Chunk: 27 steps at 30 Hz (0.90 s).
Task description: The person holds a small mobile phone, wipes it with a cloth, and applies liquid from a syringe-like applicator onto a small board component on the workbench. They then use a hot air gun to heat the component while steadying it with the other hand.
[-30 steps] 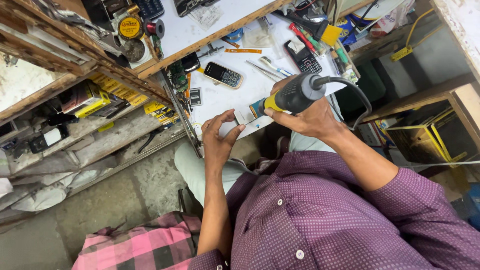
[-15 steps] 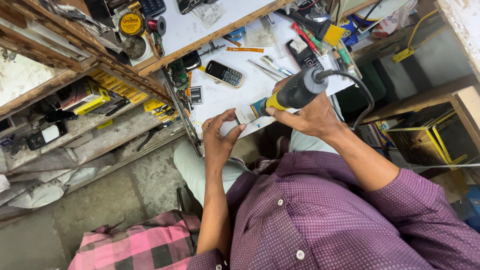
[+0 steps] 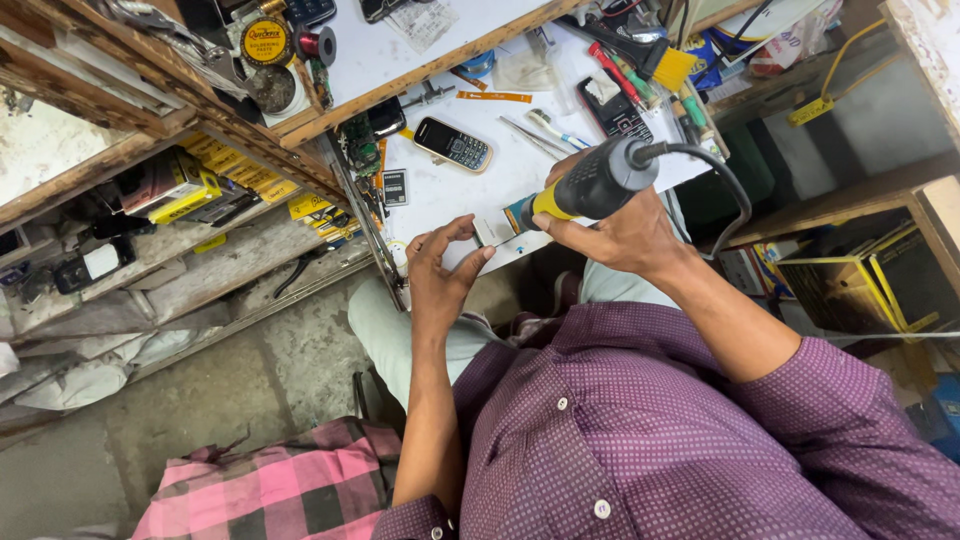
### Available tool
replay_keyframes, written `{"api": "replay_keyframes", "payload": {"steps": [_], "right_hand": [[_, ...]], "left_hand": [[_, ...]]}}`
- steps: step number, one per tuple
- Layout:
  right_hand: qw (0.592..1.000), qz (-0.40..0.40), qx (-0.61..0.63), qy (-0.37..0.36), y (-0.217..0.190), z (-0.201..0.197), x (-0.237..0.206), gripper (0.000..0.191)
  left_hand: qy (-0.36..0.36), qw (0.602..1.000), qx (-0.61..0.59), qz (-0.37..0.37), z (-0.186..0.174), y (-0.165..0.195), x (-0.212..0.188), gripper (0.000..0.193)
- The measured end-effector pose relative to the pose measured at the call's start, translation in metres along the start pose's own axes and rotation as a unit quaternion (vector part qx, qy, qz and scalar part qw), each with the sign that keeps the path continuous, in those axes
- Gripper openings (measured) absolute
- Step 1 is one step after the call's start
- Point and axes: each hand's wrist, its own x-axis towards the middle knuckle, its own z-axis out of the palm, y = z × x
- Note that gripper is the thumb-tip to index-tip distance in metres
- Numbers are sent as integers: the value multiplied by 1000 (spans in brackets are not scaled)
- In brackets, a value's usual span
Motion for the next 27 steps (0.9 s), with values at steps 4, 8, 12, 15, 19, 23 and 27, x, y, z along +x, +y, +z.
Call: {"api": "replay_keyframes", "payload": {"steps": [4, 8, 12, 15, 19, 23, 27], "right_hand": [[1000, -2, 5, 7, 0, 0, 0, 27], [1000, -6, -5, 1, 0, -1, 1, 26], [1000, 0, 1, 3, -1, -1, 1, 26], [1000, -7, 2, 8, -1, -1, 1, 26], [1000, -4, -13, 3, 0, -2, 2, 26], [1000, -14, -19, 4, 0, -2, 2, 26], [1000, -12, -17, 4, 0, -2, 2, 26]], "left_hand": [[-2, 1000, 0, -7, 0, 2, 0, 52], [-4, 1000, -6, -10, 1, 3, 0, 52], [-5, 1000, -8, -16, 1, 3, 0, 52], [-7, 1000, -9, -10, 1, 2, 0, 52], [-9, 1000, -2, -10, 1, 2, 1, 52], [-10, 1000, -9, -16, 1, 2, 0, 52], [-8, 1000, -7, -13, 1, 3, 0, 52]]}}
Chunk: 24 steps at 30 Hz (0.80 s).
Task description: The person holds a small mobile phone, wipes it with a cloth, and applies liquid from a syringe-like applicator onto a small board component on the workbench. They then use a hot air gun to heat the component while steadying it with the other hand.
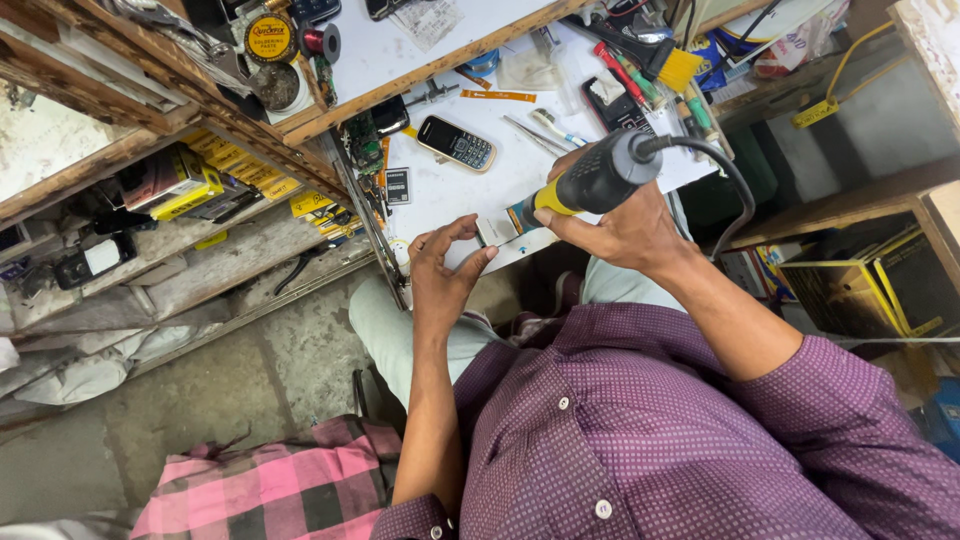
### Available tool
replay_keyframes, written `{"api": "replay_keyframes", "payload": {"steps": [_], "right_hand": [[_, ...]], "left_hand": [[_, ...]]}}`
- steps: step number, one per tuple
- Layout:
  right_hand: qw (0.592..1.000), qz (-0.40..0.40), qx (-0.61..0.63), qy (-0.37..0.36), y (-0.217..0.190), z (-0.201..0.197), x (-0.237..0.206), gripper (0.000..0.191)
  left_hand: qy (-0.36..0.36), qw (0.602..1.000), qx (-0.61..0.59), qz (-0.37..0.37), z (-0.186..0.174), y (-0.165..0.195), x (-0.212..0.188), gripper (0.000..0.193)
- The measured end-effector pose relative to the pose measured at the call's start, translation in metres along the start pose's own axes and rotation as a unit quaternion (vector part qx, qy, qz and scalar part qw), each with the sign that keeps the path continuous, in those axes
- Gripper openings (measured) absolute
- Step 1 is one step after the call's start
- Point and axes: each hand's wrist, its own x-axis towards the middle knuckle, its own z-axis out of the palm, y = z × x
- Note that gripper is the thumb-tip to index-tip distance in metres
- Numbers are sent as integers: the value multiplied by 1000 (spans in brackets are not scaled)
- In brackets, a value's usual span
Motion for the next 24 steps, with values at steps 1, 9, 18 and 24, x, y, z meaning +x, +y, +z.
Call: {"api": "replay_keyframes", "payload": {"steps": [1, 9, 18, 24], "right_hand": [[1000, 12, 6, -3, 0, 0, 0, 27], [1000, -2, 0, 10, -1, -1, 1, 24], [1000, 20, 21, 11, -2, -2, 1, 24], [1000, 10, 6, 13, -3, 0, 1, 25]], "left_hand": [[0, 1000, 3, 3, 0, 0, 0, 52], [0, 1000, 19, 14, -2, 2, 1, 52], [2, 1000, 10, 12, -2, 3, 0, 53], [3, 999, 11, 33, -2, 6, 1, 53]]}}
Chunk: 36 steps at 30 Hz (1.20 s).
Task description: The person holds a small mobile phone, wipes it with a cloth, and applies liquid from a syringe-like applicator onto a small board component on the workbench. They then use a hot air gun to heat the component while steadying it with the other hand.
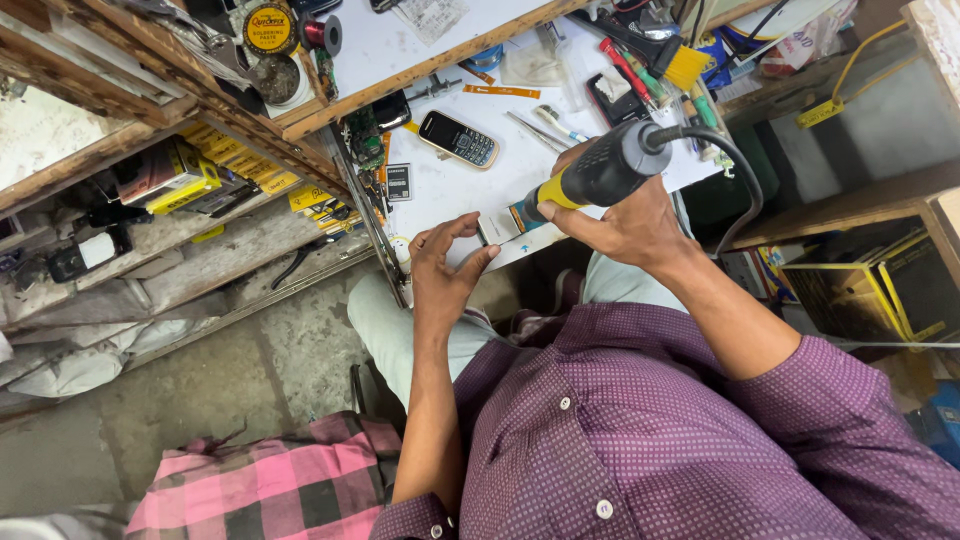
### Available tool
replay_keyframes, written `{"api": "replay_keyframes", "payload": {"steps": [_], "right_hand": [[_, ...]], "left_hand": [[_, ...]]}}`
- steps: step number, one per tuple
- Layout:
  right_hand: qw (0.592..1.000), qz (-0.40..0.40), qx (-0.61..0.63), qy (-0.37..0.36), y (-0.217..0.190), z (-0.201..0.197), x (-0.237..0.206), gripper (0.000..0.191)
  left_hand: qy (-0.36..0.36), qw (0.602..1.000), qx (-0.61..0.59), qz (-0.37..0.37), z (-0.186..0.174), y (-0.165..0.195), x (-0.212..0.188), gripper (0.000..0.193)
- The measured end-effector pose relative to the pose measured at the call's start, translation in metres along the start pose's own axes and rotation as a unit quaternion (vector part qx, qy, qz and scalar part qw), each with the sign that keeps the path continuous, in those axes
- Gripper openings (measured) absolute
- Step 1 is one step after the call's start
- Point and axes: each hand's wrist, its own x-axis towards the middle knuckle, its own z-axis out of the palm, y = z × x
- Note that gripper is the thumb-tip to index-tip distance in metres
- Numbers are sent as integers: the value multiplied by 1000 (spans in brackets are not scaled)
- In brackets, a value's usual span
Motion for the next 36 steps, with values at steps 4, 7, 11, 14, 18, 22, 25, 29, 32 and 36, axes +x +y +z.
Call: {"api": "replay_keyframes", "payload": {"steps": [4, 7, 11, 14, 18, 22, 25, 29, 32, 36], "right_hand": [[1000, 6, 14, 0, 1, 0, 1, 25], [1000, 7, 6, -4, 2, 0, 3, 25], [1000, 14, 23, 1, 2, 1, 3, 25], [1000, 10, 29, 6, 2, 2, 3, 26], [1000, -18, -24, 1, 3, 2, 5, 25], [1000, -1, 9, 0, 4, 4, 6, 25], [1000, 3, 8, -1, 4, 5, 6, 25], [1000, 4, -5, -1, 5, 5, 6, 26], [1000, -13, -8, -3, 6, 5, 6, 25], [1000, -6, -8, -14, 6, 5, 6, 25]], "left_hand": [[-1, 1000, 5, -2, -1, 4, 0, 52], [-2, 1000, 4, 4, -2, 6, 0, 52], [-4, 1000, 2, 13, -2, 8, 1, 54], [-4, 1000, 0, 18, -2, 7, 2, 54], [-4, 1000, -6, 18, -2, 7, 2, 54], [-2, 1000, 5, 19, -3, 6, 2, 53], [-4, 1000, 2, 17, -3, 5, 2, 53], [-5, 1000, 2, 16, -3, 5, 3, 53], [-6, 1000, 5, 20, -3, 5, 3, 53], [-6, 1000, 7, 17, -3, 5, 2, 53]]}}
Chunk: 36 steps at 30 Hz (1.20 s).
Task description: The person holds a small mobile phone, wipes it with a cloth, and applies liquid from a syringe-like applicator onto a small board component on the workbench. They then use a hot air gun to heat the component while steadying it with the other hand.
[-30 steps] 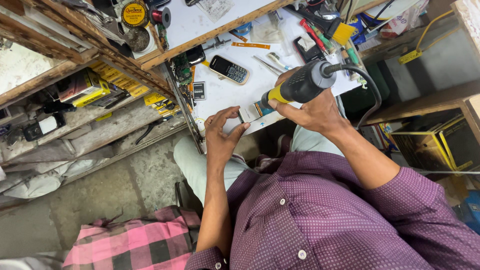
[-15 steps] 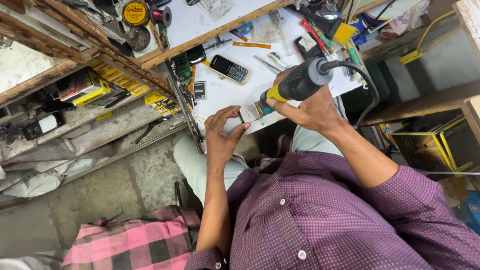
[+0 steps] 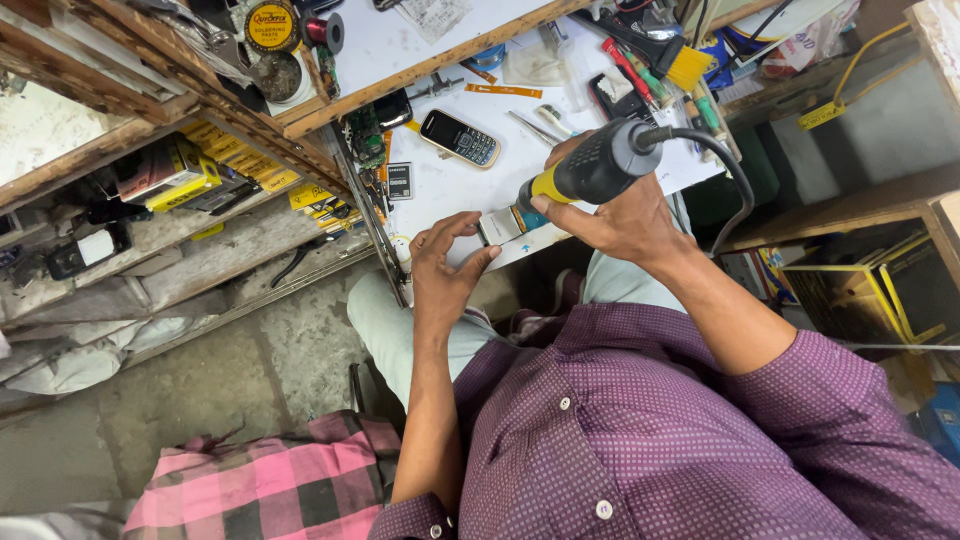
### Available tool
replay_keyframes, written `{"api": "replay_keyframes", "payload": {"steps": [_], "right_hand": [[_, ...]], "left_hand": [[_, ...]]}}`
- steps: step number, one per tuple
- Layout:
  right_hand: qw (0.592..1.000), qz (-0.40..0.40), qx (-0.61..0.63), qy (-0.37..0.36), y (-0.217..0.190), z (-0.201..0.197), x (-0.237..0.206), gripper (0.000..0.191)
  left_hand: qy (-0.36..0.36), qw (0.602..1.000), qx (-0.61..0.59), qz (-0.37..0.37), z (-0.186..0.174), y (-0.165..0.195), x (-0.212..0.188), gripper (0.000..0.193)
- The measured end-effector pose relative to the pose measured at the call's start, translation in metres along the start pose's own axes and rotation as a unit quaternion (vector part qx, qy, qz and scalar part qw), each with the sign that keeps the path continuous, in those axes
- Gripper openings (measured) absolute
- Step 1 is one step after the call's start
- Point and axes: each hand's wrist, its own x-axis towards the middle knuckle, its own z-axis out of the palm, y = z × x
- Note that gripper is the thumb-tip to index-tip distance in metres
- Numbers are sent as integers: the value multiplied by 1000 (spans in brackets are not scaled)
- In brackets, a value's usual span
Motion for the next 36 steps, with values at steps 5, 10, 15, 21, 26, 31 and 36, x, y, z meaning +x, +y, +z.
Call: {"api": "replay_keyframes", "payload": {"steps": [5, 10, 15, 21, 26, 31, 36], "right_hand": [[1000, -2, -3, 9, 0, 0, 0, 26], [1000, 0, -2, 14, -1, -1, 0, 27], [1000, 7, 7, 11, -1, -1, 0, 26], [1000, 8, 2, 11, -1, -1, -1, 26], [1000, 8, 11, 13, -1, -1, -2, 26], [1000, 15, 15, 16, -1, -1, -3, 27], [1000, 14, 20, 19, -1, -1, -4, 27]], "left_hand": [[1, 1000, -7, -2, 0, -1, 1, 53], [-2, 1000, -7, -4, 0, -1, 0, 53], [-2, 1000, -3, -4, 0, -1, 0, 53], [-2, 1000, 2, -11, -1, 0, -1, 53], [-9, 1000, 4, -12, -2, -1, 0, 52], [-12, 1000, 3, 4, -1, -1, 1, 51], [-13, 1000, 2, 3, -2, 0, 1, 52]]}}
